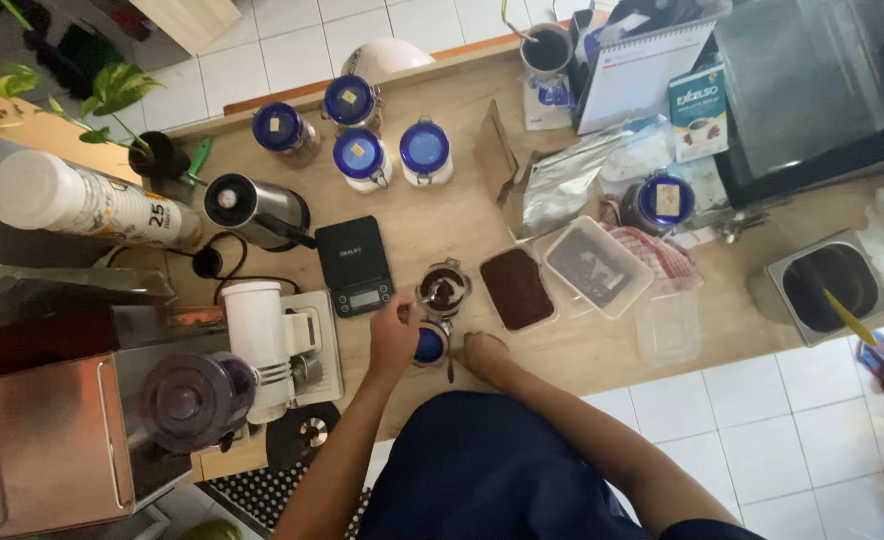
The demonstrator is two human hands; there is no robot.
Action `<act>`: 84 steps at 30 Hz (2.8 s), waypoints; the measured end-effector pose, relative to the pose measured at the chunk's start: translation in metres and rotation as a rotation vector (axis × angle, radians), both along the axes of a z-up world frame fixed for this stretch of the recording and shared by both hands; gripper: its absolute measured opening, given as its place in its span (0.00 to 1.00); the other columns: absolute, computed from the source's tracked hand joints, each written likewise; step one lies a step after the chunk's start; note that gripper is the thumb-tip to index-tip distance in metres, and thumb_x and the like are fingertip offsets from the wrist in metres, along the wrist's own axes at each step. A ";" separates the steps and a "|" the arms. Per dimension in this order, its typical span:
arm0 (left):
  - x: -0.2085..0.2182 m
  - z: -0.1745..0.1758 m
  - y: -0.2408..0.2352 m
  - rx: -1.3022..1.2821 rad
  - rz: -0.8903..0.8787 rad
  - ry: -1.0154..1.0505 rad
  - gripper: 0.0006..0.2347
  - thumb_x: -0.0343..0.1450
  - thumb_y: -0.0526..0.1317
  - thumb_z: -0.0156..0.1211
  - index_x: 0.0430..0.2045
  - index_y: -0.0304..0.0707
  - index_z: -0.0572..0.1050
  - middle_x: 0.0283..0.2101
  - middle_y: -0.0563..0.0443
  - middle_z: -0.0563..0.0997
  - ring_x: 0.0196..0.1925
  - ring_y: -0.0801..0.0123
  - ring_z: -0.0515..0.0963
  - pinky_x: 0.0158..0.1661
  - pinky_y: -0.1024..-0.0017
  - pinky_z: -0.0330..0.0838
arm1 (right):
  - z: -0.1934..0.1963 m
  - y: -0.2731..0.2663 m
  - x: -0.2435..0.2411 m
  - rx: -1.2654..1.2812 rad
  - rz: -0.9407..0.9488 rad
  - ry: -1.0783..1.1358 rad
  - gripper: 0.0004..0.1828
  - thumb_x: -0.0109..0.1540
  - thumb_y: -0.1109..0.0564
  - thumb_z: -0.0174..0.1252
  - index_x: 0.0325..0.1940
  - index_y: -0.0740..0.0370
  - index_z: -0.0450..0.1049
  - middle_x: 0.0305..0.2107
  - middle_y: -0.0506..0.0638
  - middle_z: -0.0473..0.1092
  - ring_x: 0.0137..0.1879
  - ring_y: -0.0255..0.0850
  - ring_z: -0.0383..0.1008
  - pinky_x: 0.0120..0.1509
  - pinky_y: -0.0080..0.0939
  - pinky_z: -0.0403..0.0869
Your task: Transferring a dark powder, likely coffee or cocoa, from a smaller container into a larger glass jar using a spoon and cleaning the workspace with a brush.
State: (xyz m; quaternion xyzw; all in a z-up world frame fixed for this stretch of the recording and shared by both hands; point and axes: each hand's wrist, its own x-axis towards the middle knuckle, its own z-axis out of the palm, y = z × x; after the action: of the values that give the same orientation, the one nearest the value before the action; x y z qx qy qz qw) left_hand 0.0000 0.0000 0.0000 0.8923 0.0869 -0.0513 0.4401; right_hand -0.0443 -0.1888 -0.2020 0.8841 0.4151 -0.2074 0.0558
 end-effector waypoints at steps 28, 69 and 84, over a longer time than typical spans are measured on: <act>0.001 -0.064 -0.017 0.364 -0.431 -0.040 0.08 0.75 0.35 0.48 0.44 0.32 0.73 0.34 0.37 0.79 0.35 0.50 0.83 0.34 0.56 0.80 | 0.055 -0.056 -0.019 0.564 -0.794 0.661 0.25 0.68 0.42 0.51 0.40 0.68 0.79 0.34 0.66 0.78 0.48 0.64 0.79 0.53 0.60 0.74; 0.012 0.045 -0.002 -0.155 -0.108 -0.368 0.09 0.78 0.33 0.56 0.42 0.26 0.83 0.35 0.37 0.85 0.35 0.49 0.85 0.31 0.59 0.85 | 0.183 -0.005 0.045 0.369 -0.438 -0.403 0.14 0.62 0.60 0.58 0.49 0.46 0.80 0.32 0.45 0.69 0.35 0.38 0.76 0.33 0.30 0.77; 0.017 0.039 0.004 -0.122 -0.087 -0.421 0.08 0.77 0.33 0.58 0.40 0.27 0.83 0.36 0.36 0.85 0.38 0.46 0.85 0.36 0.56 0.83 | 0.169 -0.005 0.046 0.488 -0.585 -0.320 0.11 0.62 0.61 0.54 0.43 0.53 0.80 0.33 0.49 0.66 0.27 0.44 0.75 0.31 0.41 0.75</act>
State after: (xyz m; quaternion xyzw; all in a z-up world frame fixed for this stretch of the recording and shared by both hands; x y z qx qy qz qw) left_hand 0.0167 0.0039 0.0394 0.8579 -0.0487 0.1118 0.4991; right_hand 0.0015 -0.1938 -0.0328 0.9732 0.1693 0.0301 -0.1530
